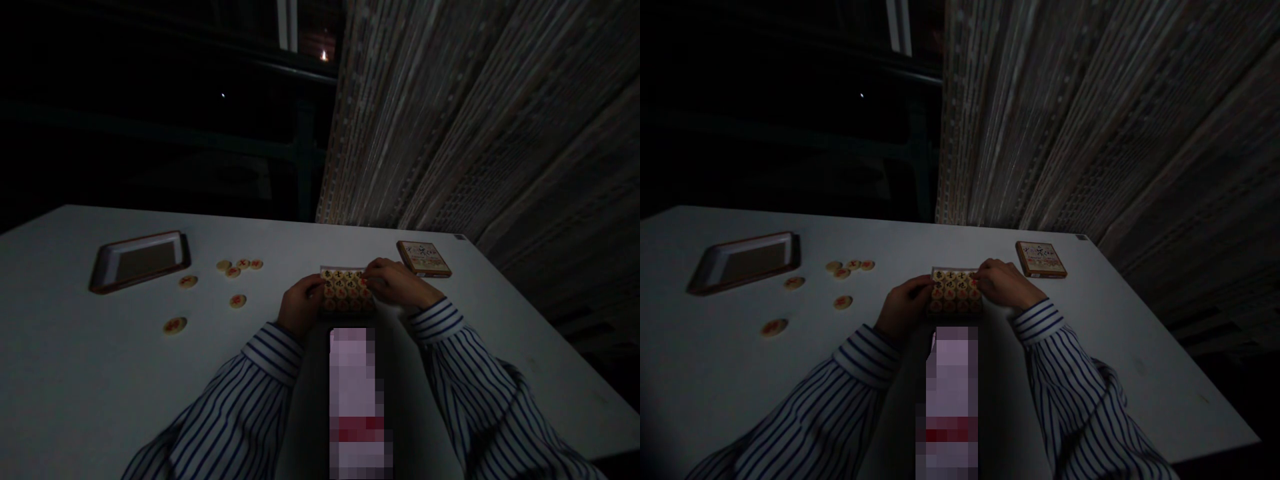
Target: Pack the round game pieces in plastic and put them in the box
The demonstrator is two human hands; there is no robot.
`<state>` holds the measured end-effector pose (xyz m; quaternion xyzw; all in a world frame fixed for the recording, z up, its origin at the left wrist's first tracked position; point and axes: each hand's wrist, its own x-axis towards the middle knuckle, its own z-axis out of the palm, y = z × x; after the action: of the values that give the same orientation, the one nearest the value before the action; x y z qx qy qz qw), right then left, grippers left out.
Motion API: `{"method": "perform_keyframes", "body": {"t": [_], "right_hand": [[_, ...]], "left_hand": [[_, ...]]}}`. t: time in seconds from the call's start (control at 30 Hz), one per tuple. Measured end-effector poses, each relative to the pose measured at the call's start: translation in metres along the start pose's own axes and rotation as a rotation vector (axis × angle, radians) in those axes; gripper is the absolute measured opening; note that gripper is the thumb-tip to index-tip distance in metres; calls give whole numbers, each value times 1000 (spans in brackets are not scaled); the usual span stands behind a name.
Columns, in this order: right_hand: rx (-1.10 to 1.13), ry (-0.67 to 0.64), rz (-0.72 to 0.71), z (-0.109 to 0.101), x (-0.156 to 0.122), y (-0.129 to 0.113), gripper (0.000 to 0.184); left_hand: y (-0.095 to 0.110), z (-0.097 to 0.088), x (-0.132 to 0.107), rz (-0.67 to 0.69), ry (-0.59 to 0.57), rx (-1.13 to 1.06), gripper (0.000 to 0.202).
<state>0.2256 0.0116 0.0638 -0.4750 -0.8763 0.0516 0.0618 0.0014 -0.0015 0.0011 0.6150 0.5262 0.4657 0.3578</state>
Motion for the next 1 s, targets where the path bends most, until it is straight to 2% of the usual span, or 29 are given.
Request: {"method": "perform_keyframes", "body": {"t": [1.0], "right_hand": [[-19, -14, 18, -1, -1, 0, 28]], "left_hand": [[-1, 0, 1, 3, 8, 1, 22]]}}
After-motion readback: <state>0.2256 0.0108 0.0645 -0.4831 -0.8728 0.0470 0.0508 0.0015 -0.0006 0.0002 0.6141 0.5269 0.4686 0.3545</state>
